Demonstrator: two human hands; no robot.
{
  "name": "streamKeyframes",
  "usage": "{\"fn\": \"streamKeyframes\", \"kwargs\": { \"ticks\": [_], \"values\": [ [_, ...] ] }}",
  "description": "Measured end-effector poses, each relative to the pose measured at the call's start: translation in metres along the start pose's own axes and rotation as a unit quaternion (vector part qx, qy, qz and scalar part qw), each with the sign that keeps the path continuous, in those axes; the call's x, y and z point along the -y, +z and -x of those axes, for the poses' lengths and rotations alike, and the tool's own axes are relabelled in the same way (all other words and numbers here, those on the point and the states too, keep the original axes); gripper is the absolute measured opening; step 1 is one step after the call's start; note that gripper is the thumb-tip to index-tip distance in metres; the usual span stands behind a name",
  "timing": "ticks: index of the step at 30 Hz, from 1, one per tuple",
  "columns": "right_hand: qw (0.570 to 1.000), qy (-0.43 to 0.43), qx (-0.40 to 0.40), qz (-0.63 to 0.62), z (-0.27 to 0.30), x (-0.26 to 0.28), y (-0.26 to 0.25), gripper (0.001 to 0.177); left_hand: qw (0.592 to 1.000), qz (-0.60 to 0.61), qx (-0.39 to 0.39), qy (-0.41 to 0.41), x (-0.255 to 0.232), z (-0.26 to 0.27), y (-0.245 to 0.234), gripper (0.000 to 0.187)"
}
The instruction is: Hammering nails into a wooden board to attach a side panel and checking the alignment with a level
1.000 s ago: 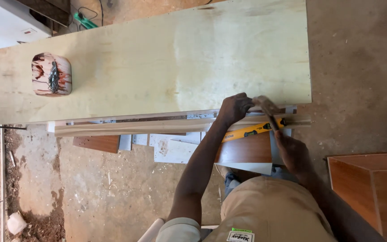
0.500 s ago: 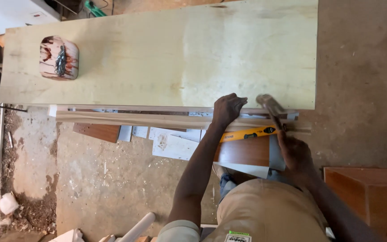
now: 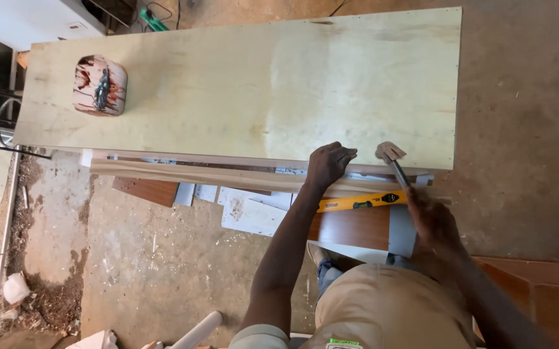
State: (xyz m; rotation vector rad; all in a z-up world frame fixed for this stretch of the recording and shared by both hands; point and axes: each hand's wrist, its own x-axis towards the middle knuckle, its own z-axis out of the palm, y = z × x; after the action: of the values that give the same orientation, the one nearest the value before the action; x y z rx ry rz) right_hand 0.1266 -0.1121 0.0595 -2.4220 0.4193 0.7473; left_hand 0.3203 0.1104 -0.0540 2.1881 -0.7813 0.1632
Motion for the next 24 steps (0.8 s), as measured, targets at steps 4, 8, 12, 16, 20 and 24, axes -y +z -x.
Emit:
{"fn": "streamKeyframes", "kwargs": {
  "ticks": [4, 8, 12, 16, 20, 24],
  "values": [
    [0.984, -0.106, -0.146, -0.009, -0.023, -0.038, 0.026, 0.036, 1.0, -0.005, 0.0, -0.009, -0.005, -0.002, 0.001, 0.016],
    [0.926, -0.191, -0.188, 0.265, -0.014, -0.023, 0.011, 0.021, 1.0, -0.007, -0.001, -0.023, -0.006, -0.001, 0.0, 0.014],
    [0.993, 0.025, -0.009, -0.112, -0.021, -0.021, -0.001, 0.081, 0.999, -0.004, -0.013, -0.034, -0.019, -0.001, -0.005, 0.013],
    [0.999, -0.021, -0.017, -0.025, -0.023, -0.036, 0.016, 0.065, 0.994, 0.024, -0.049, -0.1, -0.022, 0.006, 0.007, 0.012],
    [0.99, 0.014, -0.056, -0.132, -0.021, -0.027, 0.014, 0.069, 0.95, 0.14, -0.168, -0.222, -0.043, 0.019, 0.015, 0.015],
    [0.979, 0.039, -0.016, -0.2, -0.01, -0.015, -0.015, 0.079, 0.714, 0.437, -0.276, -0.472, -0.117, 0.06, 0.009, 0.023]
  ]
}}
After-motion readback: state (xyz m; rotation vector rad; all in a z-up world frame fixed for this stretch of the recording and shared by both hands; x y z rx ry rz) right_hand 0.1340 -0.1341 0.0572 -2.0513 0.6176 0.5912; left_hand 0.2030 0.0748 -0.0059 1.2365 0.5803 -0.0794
